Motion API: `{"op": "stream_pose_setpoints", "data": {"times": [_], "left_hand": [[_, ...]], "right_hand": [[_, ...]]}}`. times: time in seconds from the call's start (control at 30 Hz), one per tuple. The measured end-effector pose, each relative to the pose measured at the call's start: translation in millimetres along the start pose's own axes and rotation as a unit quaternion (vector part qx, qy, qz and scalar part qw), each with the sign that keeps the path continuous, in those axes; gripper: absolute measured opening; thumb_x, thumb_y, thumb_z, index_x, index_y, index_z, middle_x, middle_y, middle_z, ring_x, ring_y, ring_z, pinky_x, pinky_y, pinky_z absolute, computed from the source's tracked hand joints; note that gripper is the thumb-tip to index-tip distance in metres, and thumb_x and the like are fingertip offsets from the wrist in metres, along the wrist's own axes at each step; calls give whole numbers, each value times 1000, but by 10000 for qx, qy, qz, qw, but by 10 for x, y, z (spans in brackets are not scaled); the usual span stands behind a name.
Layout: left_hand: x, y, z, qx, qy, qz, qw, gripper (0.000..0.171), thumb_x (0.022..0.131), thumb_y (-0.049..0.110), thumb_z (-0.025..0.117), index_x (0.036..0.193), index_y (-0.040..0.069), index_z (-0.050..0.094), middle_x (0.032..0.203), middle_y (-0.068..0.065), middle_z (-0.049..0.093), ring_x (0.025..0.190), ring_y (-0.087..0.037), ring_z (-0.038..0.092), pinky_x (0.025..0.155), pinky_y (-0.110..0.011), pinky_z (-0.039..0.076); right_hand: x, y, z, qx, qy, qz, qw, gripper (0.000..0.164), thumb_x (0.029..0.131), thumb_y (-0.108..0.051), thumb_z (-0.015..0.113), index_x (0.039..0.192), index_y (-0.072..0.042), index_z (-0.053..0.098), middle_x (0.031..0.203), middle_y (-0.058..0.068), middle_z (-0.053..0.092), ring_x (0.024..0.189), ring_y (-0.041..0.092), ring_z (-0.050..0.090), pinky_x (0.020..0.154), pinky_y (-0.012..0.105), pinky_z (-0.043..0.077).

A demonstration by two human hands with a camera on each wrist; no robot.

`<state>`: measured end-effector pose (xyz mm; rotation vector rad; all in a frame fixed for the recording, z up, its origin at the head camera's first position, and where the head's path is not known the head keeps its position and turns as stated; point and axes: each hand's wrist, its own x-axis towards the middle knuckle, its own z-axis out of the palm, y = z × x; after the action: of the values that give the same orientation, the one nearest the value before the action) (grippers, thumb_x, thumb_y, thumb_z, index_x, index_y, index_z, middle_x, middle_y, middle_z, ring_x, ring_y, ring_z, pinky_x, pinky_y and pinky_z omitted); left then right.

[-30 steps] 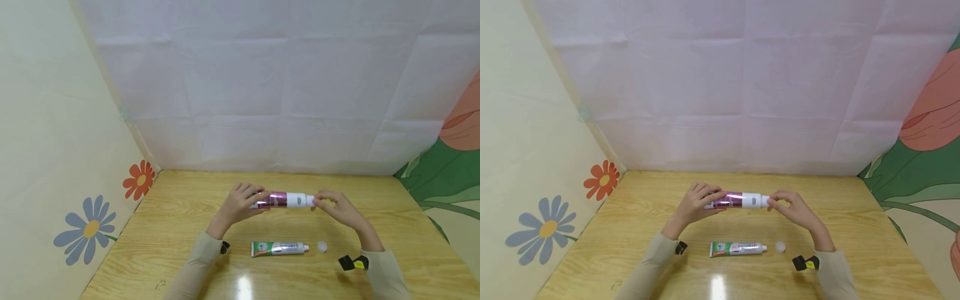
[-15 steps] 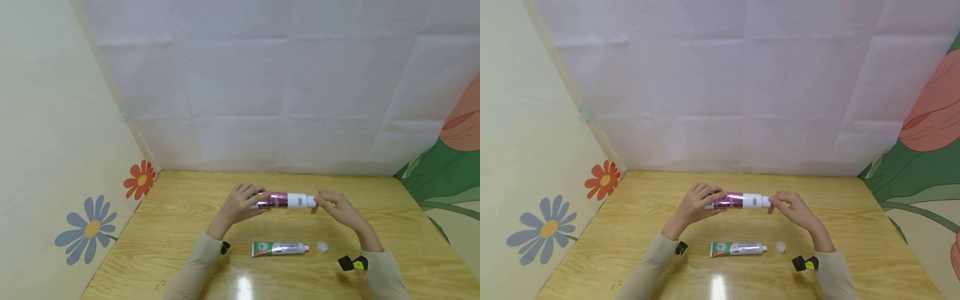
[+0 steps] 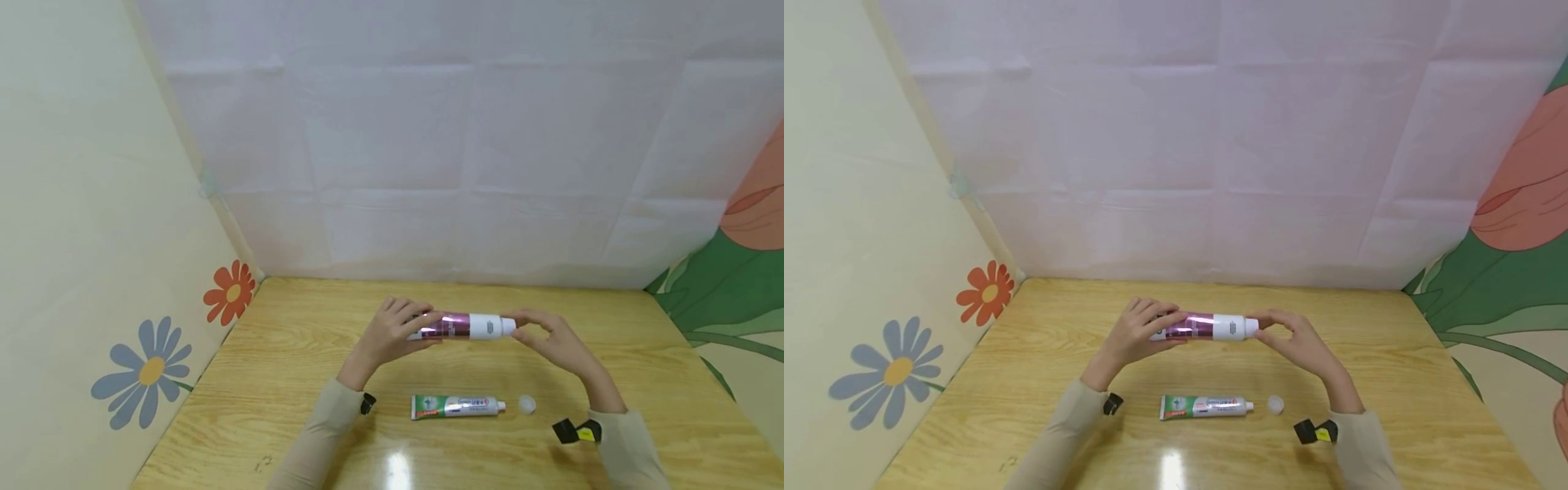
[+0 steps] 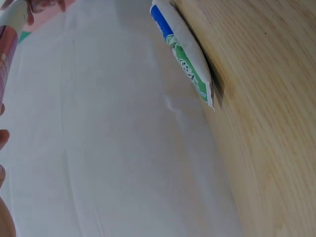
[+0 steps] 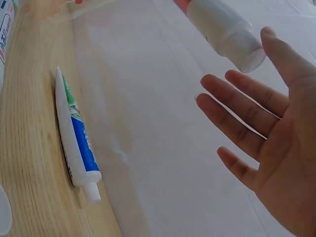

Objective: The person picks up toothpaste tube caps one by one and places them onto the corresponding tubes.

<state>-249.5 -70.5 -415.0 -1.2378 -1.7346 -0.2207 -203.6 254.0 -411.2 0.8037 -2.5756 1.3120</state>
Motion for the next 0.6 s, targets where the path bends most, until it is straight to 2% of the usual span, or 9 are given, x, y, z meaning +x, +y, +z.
{"op": "stream_pose_setpoints", "data": {"times": [0.07, 0.17, 0.43, 0.6], "left_hand": [[0, -3, -2, 11, 0, 0, 10000, 57, 69, 46, 78, 118, 20, 62, 102, 1, 63, 87, -15, 56, 71, -28, 44], [-1, -8, -6, 32, 11, 10, 10000, 57, 69, 46, 78, 118, 19, 62, 101, 1, 63, 86, -15, 56, 71, -28, 44], [9, -14, -6, 71, 41, 47, 10000, 57, 69, 46, 78, 117, 19, 63, 101, 0, 63, 85, -15, 56, 71, -28, 44], [5, -13, 0, 79, 49, 70, 9999, 57, 69, 46, 77, 118, 19, 63, 101, 0, 63, 85, -15, 56, 71, -28, 44]], "right_hand": [[1, -2, 7, 54, 19, -6, 10000, 34, 88, -16, 63, 122, -19, 60, 114, 3, 63, 109, 15, 53, 93, 65, 32], [4, -7, 14, 90, 77, -47, 9999, 41, 84, -16, 69, 123, -22, 59, 110, -2, 63, 105, 7, 52, 94, 66, 29], [22, -6, 13, 79, 209, -341, 9992, 46, 78, -13, 74, 121, -17, 58, 106, -7, 63, 100, 6, 55, 97, 59, 32], [26, -16, 11, -103, 254, -516, 9983, 40, 79, -11, 73, 117, -14, 59, 105, -6, 64, 98, 5, 57, 95, 46, 38]]}}
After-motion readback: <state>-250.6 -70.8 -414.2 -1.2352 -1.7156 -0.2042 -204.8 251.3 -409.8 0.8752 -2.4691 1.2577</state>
